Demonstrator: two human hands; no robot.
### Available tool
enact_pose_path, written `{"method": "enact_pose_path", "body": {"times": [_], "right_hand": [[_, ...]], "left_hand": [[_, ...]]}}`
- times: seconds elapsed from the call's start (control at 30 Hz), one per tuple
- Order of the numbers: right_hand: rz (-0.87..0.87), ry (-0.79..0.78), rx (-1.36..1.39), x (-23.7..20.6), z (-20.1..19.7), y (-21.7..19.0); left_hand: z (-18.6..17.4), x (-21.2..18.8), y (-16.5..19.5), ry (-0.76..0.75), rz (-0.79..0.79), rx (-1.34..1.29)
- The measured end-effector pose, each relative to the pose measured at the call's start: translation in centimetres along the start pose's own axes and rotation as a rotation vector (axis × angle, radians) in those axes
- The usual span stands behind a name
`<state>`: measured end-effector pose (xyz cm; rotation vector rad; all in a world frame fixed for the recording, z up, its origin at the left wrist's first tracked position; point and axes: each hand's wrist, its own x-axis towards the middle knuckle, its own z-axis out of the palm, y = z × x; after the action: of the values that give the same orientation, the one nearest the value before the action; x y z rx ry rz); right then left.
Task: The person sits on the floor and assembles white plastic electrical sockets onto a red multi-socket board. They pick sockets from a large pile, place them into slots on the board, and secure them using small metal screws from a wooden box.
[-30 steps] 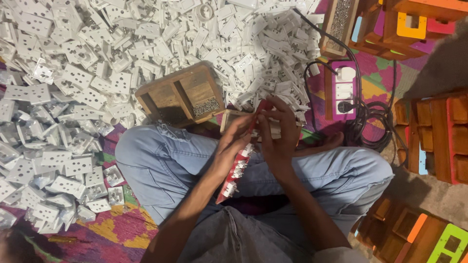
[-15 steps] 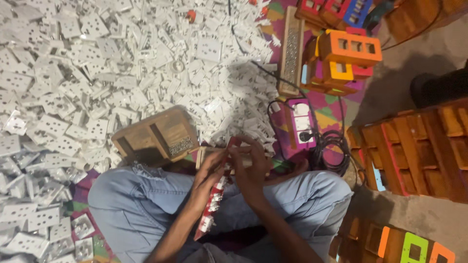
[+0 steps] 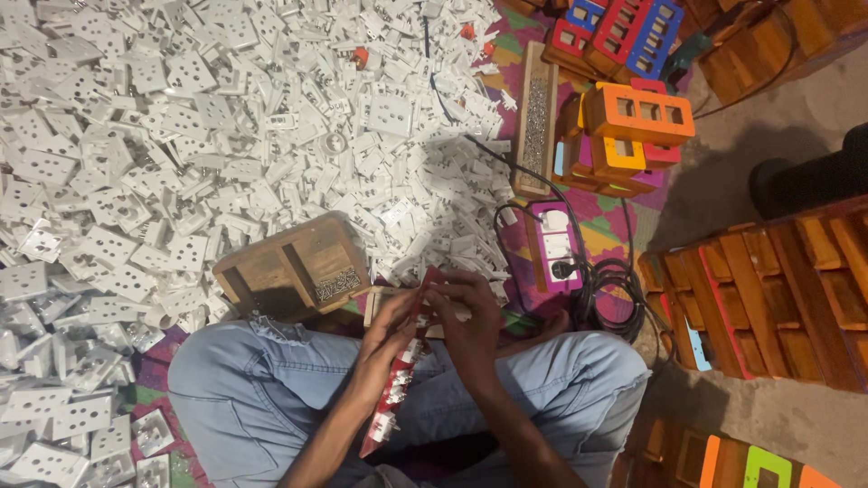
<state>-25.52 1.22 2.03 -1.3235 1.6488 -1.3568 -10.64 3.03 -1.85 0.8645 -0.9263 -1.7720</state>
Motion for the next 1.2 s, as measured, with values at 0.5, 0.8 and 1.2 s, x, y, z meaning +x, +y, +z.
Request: {"method": "enact_pose_path", "body": {"times": [0.5, 0.8, 1.2], "right_hand": [[-0.336, 0.046, -0.277, -0.2, -0.3, -1.7], [-0.432, 0.032, -0.336, 0.2, -0.4, -2.1], [-0.604, 0.032, -0.591, 0.1, 0.1, -1.7]], "left_hand": [[-0.2, 0.0, 0.2, 0.047, -0.002, 0.012], [0.0, 0.0, 0.5, 0.026, 0.037, 0.073], [-0.3, 0.2, -0.1, 0.023, 0.029, 0.046]]}}
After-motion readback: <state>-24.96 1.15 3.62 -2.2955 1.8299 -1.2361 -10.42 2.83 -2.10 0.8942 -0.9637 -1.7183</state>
